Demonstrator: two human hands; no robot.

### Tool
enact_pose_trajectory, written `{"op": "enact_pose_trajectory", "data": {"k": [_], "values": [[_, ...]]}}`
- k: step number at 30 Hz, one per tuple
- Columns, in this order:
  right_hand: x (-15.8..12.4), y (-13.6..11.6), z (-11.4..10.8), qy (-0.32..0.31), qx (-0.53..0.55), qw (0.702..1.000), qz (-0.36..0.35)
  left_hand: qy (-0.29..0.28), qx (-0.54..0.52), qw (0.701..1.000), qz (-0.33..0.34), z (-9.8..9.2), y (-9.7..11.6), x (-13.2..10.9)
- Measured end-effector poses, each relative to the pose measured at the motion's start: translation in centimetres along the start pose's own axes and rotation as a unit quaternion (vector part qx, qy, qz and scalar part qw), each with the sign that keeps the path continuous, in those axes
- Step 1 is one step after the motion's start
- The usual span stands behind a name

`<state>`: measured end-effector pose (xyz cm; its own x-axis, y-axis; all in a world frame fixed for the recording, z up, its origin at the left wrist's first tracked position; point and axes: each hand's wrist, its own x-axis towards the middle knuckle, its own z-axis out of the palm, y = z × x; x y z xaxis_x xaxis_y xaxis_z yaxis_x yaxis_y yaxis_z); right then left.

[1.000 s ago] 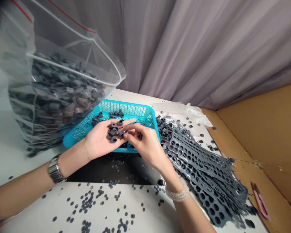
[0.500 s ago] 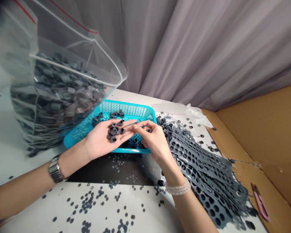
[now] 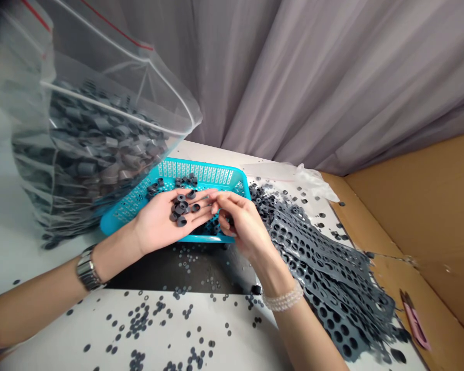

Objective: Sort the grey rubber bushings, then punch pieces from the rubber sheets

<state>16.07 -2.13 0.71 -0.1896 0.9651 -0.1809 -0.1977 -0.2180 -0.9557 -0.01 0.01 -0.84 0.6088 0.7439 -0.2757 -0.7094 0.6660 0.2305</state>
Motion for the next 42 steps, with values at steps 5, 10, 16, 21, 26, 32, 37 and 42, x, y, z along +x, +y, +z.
{"op": "enact_pose_trajectory", "data": {"k": [5, 10, 16, 21, 26, 32, 37, 42], "values": [[-0.5, 0.4, 1.1, 0.064, -0.270, 0.952, -0.130, 0.017, 0.015, 1.000, 0.016, -0.2, 0.0, 0.2], [-0.7, 0.4, 1.4, 0.086, -0.382, 0.907, -0.153, 0.037, 0.041, 0.998, 0.020, 0.0, 0.2, 0.1], [-0.5, 0.8, 1.2, 0.097, -0.402, 0.900, -0.139, 0.019, 0.043, 0.999, 0.010, 0.0, 0.1, -0.1], [-0.3, 0.8, 1.0, 0.102, -0.400, 0.902, -0.124, 0.000, 0.044, 0.999, 0.005, -0.2, 0.2, -0.1], [-0.4, 0.8, 1.2, 0.070, -0.244, 0.963, -0.088, 0.005, 0.044, 0.999, 0.008, -0.2, 0.3, -0.2], [-0.3, 0.2, 0.7, -0.034, 0.148, 0.988, 0.029, 0.015, 0.028, 0.999, 0.008, -0.3, 0.2, -0.1], [-0.3, -0.2, 0.3, -0.056, 0.232, 0.970, 0.048, 0.013, 0.019, 1.000, 0.009, -0.2, 0.1, 0.0], [-0.6, -0.1, 0.8, -0.021, 0.134, 0.991, -0.014, 0.020, 0.012, 1.000, 0.011, -0.2, 0.1, -0.1]]}}
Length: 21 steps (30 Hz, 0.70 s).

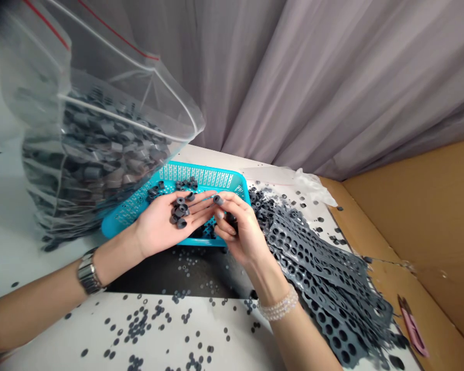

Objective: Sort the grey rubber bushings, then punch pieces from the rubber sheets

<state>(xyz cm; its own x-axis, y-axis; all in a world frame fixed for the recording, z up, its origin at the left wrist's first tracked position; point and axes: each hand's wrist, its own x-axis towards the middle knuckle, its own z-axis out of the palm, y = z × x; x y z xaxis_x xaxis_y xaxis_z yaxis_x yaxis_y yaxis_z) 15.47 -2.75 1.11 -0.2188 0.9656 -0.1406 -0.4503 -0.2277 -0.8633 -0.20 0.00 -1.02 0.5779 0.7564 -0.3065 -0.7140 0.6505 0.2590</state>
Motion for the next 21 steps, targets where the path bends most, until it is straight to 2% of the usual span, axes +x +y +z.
{"op": "enact_pose_trajectory", "data": {"k": [3, 6, 9, 11, 13, 16, 21], "values": [[-0.3, 0.0, 0.4, 0.047, -0.093, 0.991, -0.084, -0.010, 0.001, 1.000, -0.002, -0.1, 0.0, 0.1], [-0.7, -0.1, 0.8, 0.081, -0.169, 0.970, -0.153, -0.012, 0.005, 1.000, -0.005, -0.3, 0.1, 0.1], [-1.1, -0.2, 1.3, 0.105, -0.227, 0.948, -0.197, -0.025, 0.005, 1.000, -0.007, -0.3, 0.1, 0.1], [-1.3, -0.3, 1.5, 0.108, -0.233, 0.944, -0.208, -0.030, 0.004, 0.999, -0.010, -0.2, 0.2, 0.0], [-1.4, -0.5, 1.6, 0.088, -0.187, 0.960, -0.187, -0.023, 0.003, 1.000, -0.013, 0.0, 0.2, -0.1], [-1.2, -0.8, 1.4, 0.047, -0.069, 0.992, -0.097, 0.000, 0.003, 1.000, -0.009, 0.3, 0.1, -0.2], [-0.4, -1.0, 0.3, 0.063, 0.077, 0.995, 0.007, 0.019, 0.003, 1.000, 0.001, 0.6, -0.1, -0.2]]}}
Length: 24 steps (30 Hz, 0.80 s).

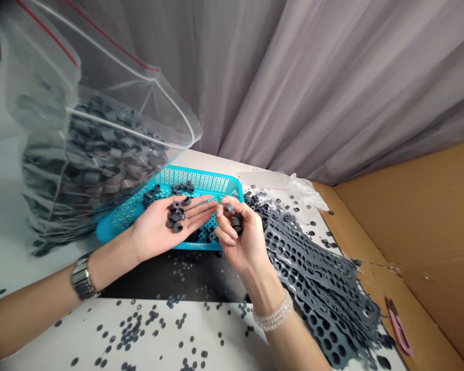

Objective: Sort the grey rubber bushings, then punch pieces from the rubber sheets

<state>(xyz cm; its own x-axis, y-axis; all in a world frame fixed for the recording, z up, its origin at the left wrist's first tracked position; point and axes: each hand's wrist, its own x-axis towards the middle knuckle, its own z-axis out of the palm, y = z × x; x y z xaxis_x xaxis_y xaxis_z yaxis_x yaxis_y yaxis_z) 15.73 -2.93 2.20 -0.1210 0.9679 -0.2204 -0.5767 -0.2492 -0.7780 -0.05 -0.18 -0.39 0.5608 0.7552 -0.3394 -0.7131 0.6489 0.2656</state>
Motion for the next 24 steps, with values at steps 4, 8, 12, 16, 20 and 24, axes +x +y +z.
{"op": "enact_pose_trajectory", "data": {"k": [4, 8, 12, 16, 20, 24], "values": [[0.2, 0.0, -0.2, 0.032, 0.017, 0.999, 0.017, -0.012, -0.006, 1.000, -0.001, -0.1, 0.0, 0.1], [-0.1, 0.1, 0.3, 0.028, -0.037, 0.998, -0.034, -0.005, -0.013, 1.000, -0.001, -0.2, 0.0, 0.2], [-0.7, -0.2, 0.7, -0.001, -0.101, 0.993, -0.067, 0.007, -0.021, 1.000, 0.001, -0.1, 0.0, 0.2], [-1.4, -0.6, 1.2, -0.014, -0.143, 0.987, -0.077, 0.007, -0.025, 1.000, -0.004, -0.3, 0.1, 0.2], [-1.8, -0.8, 1.6, -0.027, -0.117, 0.991, -0.062, -0.011, -0.025, 1.000, -0.010, -0.5, 0.2, 0.1], [-1.7, -1.0, 1.6, -0.017, -0.077, 0.996, -0.033, -0.006, -0.019, 1.000, -0.008, -0.4, 0.2, 0.0]]}}
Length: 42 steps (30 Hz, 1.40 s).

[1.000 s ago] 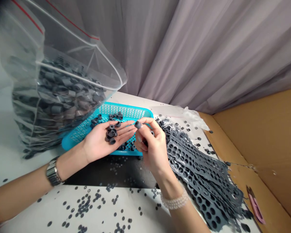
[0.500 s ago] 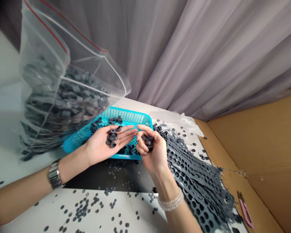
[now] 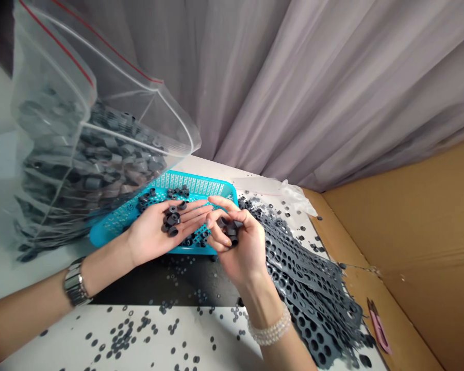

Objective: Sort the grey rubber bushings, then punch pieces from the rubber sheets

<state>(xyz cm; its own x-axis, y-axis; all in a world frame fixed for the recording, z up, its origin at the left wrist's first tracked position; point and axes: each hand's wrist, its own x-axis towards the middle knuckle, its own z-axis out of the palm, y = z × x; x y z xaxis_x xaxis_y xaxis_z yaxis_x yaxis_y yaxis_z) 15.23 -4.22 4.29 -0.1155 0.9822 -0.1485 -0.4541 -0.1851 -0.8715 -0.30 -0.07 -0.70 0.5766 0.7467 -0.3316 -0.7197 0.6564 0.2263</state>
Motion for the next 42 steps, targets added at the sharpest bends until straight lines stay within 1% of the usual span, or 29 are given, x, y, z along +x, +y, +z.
{"op": "enact_pose_trajectory", "data": {"k": [4, 6, 8, 11, 16, 20, 23, 25, 27, 29, 32, 35, 38, 40, 42], "values": [[0.4, 0.0, -0.6, 0.034, 0.114, 0.991, 0.055, 0.011, 0.001, 1.000, 0.010, 0.2, -0.1, 0.0], [0.5, 0.0, -0.8, 0.036, 0.161, 0.983, 0.078, 0.003, 0.000, 1.000, 0.010, 0.1, -0.2, 0.2], [0.6, 0.0, -0.8, 0.028, 0.179, 0.980, 0.085, -0.008, 0.000, 1.000, 0.005, -0.1, -0.2, 0.4], [0.8, -0.2, -0.9, 0.013, 0.181, 0.981, 0.074, -0.009, -0.001, 1.000, 0.006, -0.4, -0.3, 0.7], [1.4, -1.2, -1.3, -0.002, 0.184, 0.983, 0.024, -0.008, -0.003, 1.000, 0.019, -0.7, -0.5, 1.1], [1.4, -1.8, -2.5, 0.004, 0.136, 0.991, 0.003, -0.015, 0.000, 1.000, 0.018, -0.7, -0.5, 1.2], [1.5, -2.2, -4.4, 0.045, 0.030, 0.998, -0.039, -0.014, -0.001, 1.000, 0.016, -0.6, -0.4, 1.0], [2.0, -2.4, -6.1, 0.082, -0.052, 0.994, -0.056, -0.013, -0.002, 1.000, 0.012, -0.6, -0.2, 0.9], [2.8, -2.7, -7.9, 0.109, -0.101, 0.988, -0.051, -0.008, -0.003, 1.000, 0.011, -0.5, -0.1, 0.8], [3.7, -2.9, -9.6, 0.123, -0.130, 0.983, -0.029, 0.000, -0.001, 1.000, 0.008, -0.3, 0.0, 0.6], [4.9, -2.9, -11.2, 0.134, -0.168, 0.977, 0.006, 0.009, 0.004, 1.000, 0.007, -0.1, 0.0, 0.3], [5.4, -2.7, -11.9, 0.139, -0.191, 0.971, 0.024, 0.013, 0.008, 1.000, 0.009, -0.1, 0.0, 0.2], [5.0, -3.1, -12.1, 0.141, -0.200, 0.969, 0.024, 0.005, 0.008, 1.000, 0.007, -0.3, 0.1, 0.2], [4.6, -4.1, -11.8, 0.140, -0.197, 0.970, 0.012, 0.000, 0.007, 1.000, 0.004, -0.4, 0.1, 0.3], [4.4, -5.6, -10.9, 0.135, -0.188, 0.973, -0.012, 0.000, 0.007, 1.000, 0.002, -0.4, 0.1, 0.4]]}}
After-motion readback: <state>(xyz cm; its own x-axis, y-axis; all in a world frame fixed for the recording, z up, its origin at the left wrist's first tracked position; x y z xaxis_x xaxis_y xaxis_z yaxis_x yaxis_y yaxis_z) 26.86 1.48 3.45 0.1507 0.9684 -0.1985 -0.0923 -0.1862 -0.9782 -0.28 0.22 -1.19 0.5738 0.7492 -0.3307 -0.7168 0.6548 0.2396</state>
